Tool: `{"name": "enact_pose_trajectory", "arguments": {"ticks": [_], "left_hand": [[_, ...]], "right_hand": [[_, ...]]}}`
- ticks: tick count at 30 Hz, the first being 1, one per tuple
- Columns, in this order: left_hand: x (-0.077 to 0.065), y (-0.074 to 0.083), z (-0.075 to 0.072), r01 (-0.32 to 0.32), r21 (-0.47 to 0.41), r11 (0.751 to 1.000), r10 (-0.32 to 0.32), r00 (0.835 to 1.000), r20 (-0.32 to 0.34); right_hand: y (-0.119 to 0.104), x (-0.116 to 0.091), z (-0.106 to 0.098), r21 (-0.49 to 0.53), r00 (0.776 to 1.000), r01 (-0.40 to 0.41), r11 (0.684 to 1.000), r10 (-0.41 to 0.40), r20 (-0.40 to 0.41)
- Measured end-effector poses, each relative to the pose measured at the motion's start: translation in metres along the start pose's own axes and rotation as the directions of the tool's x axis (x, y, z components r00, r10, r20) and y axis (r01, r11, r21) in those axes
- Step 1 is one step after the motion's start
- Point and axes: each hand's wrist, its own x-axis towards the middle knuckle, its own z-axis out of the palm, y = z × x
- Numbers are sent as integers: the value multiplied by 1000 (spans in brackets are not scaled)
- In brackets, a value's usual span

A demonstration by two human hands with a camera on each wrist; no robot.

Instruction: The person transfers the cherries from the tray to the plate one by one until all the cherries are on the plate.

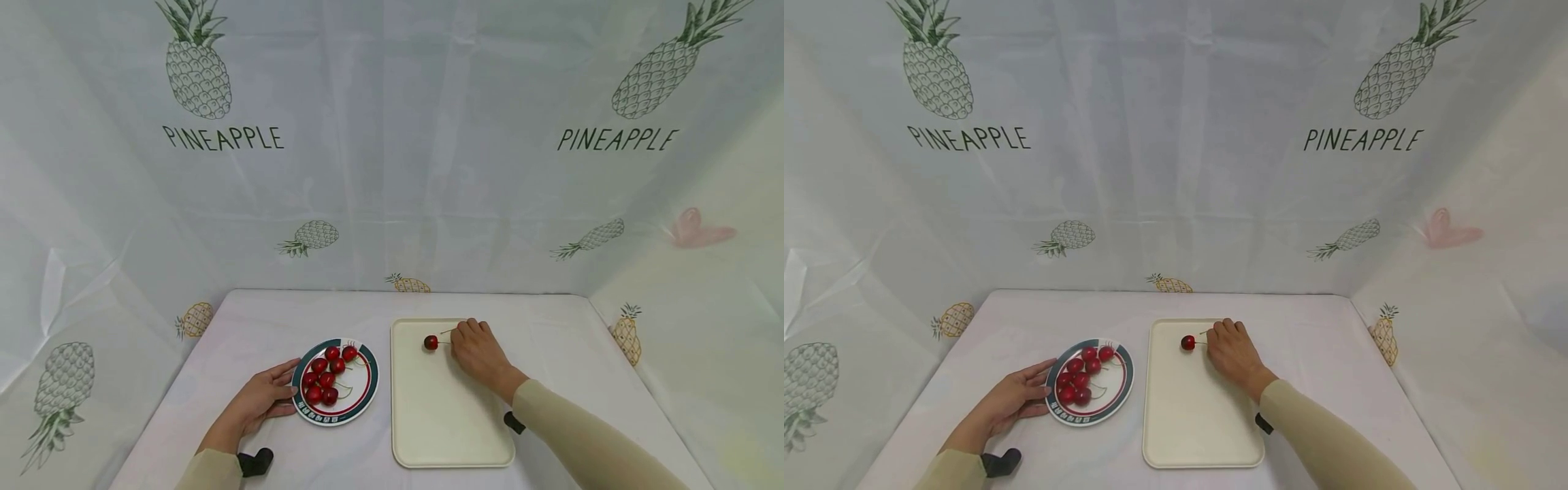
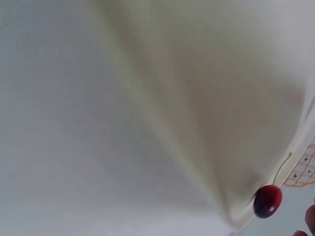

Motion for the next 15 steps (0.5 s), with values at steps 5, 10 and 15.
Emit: {"name": "enact_pose_trajectory", "arguments": {"ticks": [5, 10, 15], "left_hand": [[1, -2, 0, 1, -4, 1000, -1, 1000, 0], [1, -1, -1, 2, -3, 1000, -2, 1000, -2], [1, -1, 0, 2, -2, 1000, -2, 1000, -4]], "right_hand": [[-9, 6, -6, -7, 999, 3, 1000, -3, 43], [-18, 13, -11, -14, 999, 24, 1000, -24, 43], [-30, 21, -16, -7, 998, 54, 998, -54, 39]]}}
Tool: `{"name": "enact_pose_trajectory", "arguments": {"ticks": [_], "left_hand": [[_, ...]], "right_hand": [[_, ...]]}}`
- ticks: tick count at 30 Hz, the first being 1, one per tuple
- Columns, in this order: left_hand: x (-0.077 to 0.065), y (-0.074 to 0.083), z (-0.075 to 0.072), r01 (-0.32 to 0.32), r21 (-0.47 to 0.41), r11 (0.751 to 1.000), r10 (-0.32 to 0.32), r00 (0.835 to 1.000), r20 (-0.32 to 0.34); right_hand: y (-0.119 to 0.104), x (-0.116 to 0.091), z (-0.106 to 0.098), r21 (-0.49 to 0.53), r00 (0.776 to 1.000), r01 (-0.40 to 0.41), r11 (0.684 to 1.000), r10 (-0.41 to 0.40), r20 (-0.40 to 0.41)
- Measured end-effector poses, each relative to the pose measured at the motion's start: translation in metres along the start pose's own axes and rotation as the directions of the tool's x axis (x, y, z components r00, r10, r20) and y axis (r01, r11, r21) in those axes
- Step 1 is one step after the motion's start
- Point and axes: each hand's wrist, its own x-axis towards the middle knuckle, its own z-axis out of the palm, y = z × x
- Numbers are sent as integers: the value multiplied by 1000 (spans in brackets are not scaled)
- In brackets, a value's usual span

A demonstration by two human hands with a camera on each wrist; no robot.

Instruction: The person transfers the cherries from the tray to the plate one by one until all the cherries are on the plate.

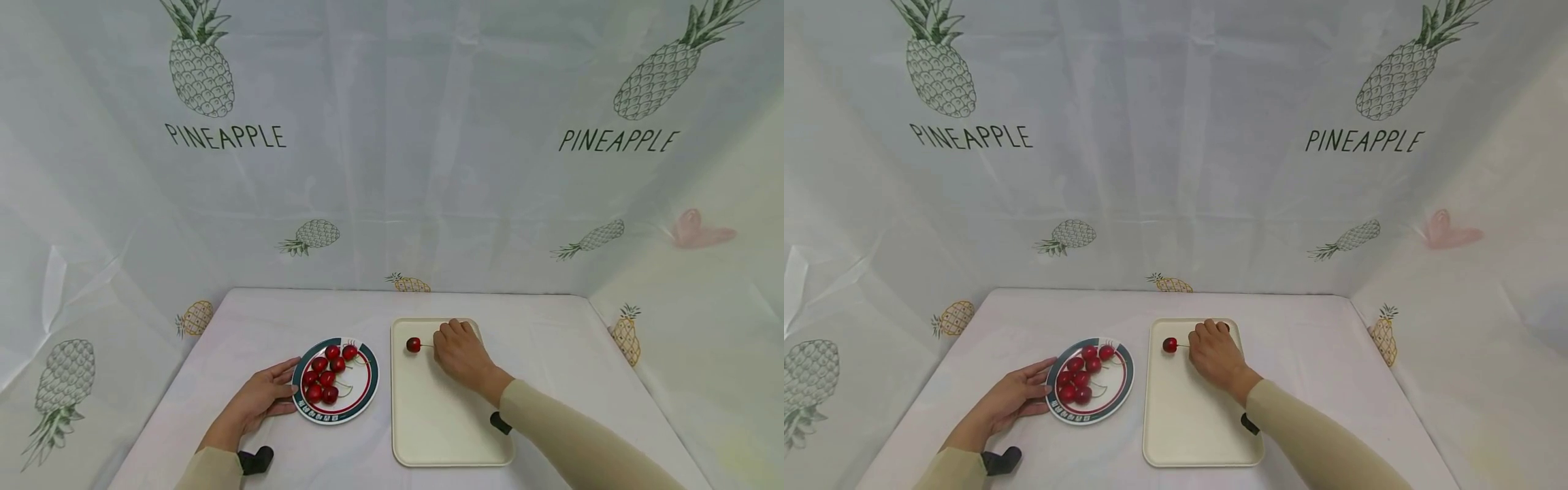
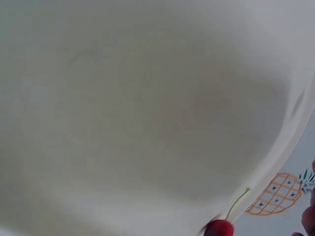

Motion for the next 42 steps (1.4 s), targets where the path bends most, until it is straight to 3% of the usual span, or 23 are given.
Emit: {"name": "enact_pose_trajectory", "arguments": {"ticks": [7, 28, 36, 42], "left_hand": [[1, 0, -1, 11, -1, 1000, -11, 1000, -2], [1, 1, -1, 18, 6, 1000, -18, 1000, -6], [1, 0, -2, 15, -1, 1000, -15, 1000, -4], [2, 0, -2, 18, 13, 1000, -18, 1000, 0]], "right_hand": [[-19, 14, -5, -8, 996, 49, 999, -49, -81], [-88, 45, -20, 31, 993, 109, 994, -110, 48], [-107, 47, -31, 57, 980, 191, 980, -193, 42], [-118, 46, -38, 68, 962, 274, 959, -274, -13]]}}
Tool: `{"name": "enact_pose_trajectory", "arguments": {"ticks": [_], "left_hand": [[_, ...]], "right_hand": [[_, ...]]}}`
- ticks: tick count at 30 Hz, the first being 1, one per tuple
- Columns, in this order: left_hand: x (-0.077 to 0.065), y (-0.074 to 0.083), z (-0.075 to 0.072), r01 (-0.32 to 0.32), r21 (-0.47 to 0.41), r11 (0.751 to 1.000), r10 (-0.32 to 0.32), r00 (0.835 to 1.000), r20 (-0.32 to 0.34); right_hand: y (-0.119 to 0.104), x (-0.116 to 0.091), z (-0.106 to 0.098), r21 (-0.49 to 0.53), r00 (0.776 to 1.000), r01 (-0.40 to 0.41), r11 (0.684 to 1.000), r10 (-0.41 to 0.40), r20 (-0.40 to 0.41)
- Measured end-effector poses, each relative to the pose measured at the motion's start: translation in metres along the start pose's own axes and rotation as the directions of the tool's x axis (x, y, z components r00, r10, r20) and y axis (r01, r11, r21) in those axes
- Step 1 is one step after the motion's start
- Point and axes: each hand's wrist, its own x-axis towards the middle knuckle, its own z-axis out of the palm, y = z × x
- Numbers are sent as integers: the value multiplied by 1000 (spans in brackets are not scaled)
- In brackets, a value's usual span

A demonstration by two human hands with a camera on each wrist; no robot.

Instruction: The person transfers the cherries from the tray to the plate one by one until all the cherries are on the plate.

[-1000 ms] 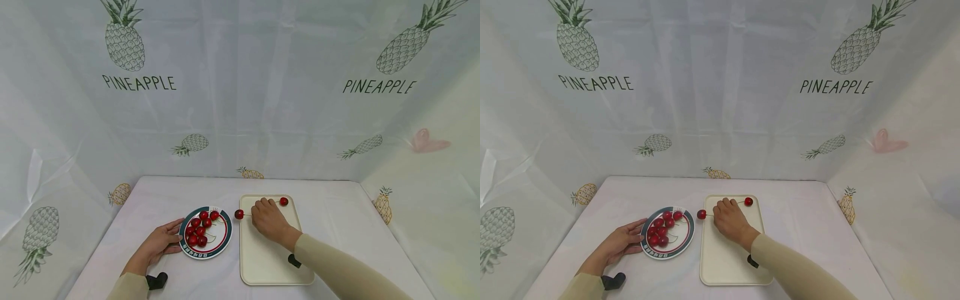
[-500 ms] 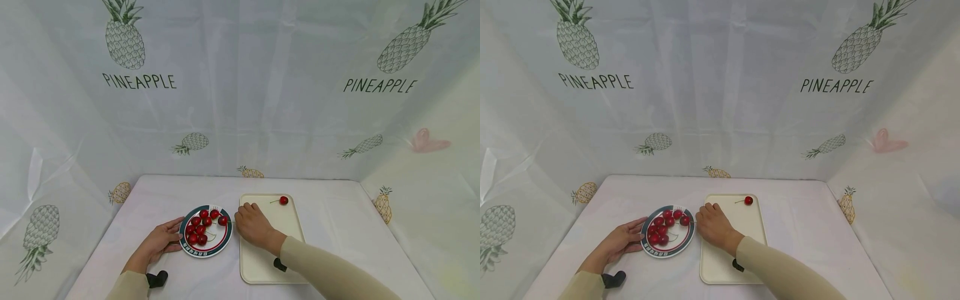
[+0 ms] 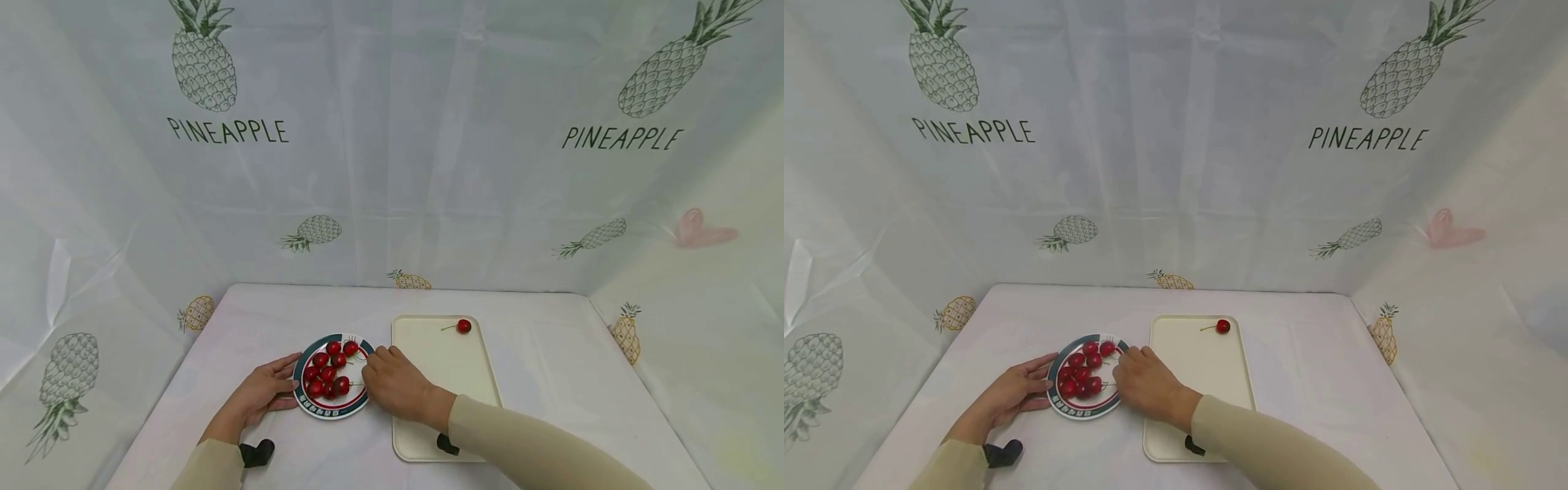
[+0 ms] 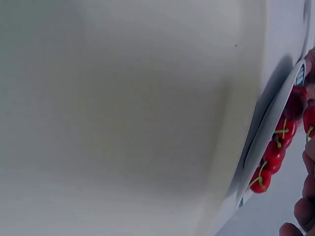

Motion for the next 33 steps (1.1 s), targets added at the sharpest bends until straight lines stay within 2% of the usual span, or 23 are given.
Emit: {"name": "enact_pose_trajectory", "arguments": {"ticks": [5, 10, 26, 33], "left_hand": [[0, 1, 0, 2, 3, 1000, -2, 1000, 0], [1, 1, 0, 9, -1, 1000, -9, 1000, 3], [-1, 0, 1, -8, -12, 1000, 9, 1000, 8], [-1, 0, 2, -10, -17, 1000, 10, 1000, 9]], "right_hand": [[-7, 1, -2, -16, 998, 68, 998, -68, -15], [-10, 2, 1, -47, 995, 95, 994, -95, -10], [-14, 1, 11, -88, 996, 92, 992, -92, 11], [-8, 1, 13, -93, 997, 53, 994, -49, 53]]}}
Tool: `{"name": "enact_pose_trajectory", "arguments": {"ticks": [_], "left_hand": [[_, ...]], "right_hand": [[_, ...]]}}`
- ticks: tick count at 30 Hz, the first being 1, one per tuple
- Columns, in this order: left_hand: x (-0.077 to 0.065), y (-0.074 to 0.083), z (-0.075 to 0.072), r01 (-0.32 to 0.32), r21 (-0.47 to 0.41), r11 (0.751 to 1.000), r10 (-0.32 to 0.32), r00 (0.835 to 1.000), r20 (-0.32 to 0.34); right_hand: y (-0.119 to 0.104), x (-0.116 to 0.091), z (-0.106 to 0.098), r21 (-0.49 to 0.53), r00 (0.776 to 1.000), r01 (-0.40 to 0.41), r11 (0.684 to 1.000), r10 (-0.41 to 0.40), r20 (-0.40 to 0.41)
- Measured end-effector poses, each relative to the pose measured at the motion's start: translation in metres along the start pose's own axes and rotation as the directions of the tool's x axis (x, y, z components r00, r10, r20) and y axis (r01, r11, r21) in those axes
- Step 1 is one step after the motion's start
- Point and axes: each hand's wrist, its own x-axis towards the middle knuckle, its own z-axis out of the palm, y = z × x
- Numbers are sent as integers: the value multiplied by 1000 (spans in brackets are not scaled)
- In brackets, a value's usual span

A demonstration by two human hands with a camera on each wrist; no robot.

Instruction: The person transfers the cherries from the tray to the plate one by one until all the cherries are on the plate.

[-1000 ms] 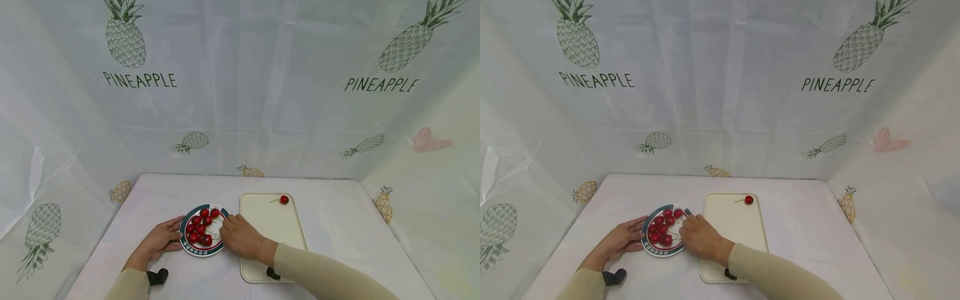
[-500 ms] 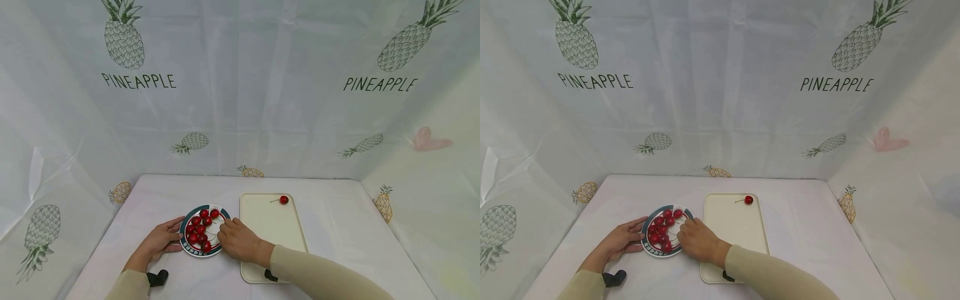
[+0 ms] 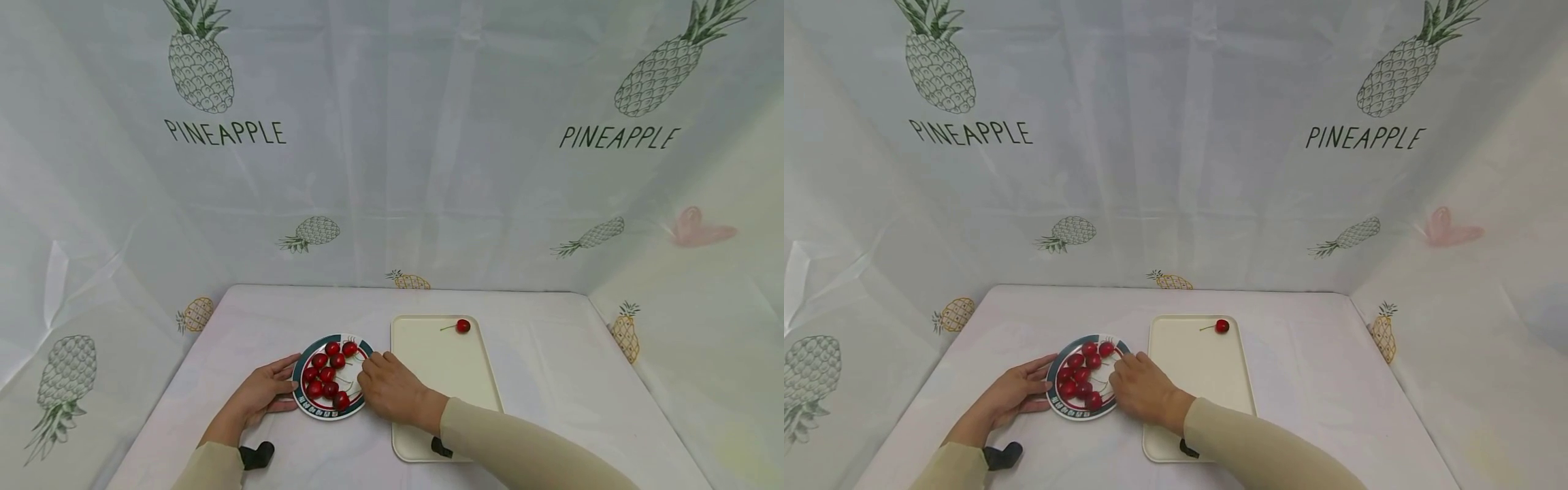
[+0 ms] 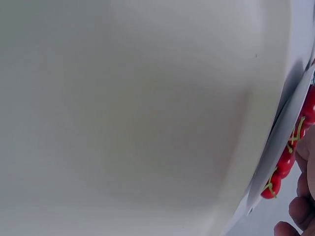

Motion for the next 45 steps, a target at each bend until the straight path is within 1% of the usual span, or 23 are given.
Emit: {"name": "enact_pose_trajectory", "arguments": {"ticks": [7, 13, 16, 19, 21, 24, 27, 31, 35, 38, 39, 41, 45], "left_hand": [[0, 1, 0, 11, -1, 1000, -11, 1000, -8], [0, 1, 0, 16, 2, 1000, -16, 1000, -13], [0, 1, 0, 19, 1, 1000, -19, 1000, -15], [0, 0, 0, 22, -4, 1000, -22, 1000, -21], [0, 0, 0, 24, -6, 1000, -24, 999, -23], [0, -2, 0, 23, -4, 1000, -23, 1000, -21], [1, -2, 0, 19, -5, 1000, -19, 1000, -19], [1, -2, 0, 14, -7, 1000, -14, 1000, -22], [0, -1, 1, 11, -5, 1000, -11, 1000, -22], [-1, -1, 2, 10, -5, 1000, -10, 1000, -22], [-1, -1, 2, 10, -4, 1000, -10, 1000, -23], [-2, -1, 3, 9, -5, 1000, -9, 1000, -24], [-2, 0, 3, 6, -6, 1000, -6, 1000, -23]], "right_hand": [[6, -1, 4, 19, 999, -34, 999, 34, 1], [16, -3, 0, 40, 997, -77, 996, 76, 35], [28, -4, -1, 48, 992, -122, 991, 119, 46], [45, -9, 2, 56, 986, -169, 984, 168, 16], [57, -15, 7, 63, 979, -200, 978, 202, -17], [75, -29, 18, 65, 968, -248, 966, 250, -22], [93, -44, 26, 54, 954, -301, 952, 300, 29], [112, -60, 35, 18, 928, -353, 935, 348, 131], [122, -69, 41, -8, 901, -378, 926, 370, 227], [124, -73, 44, -4, 889, -384, 923, 370, 269], [124, -75, 46, -1, 890, -382, 924, 368, 270], [123, -79, 48, 2, 898, -372, 928, 359, 256], [122, -89, 48, -10, 927, -335, 942, 332, 175]]}}
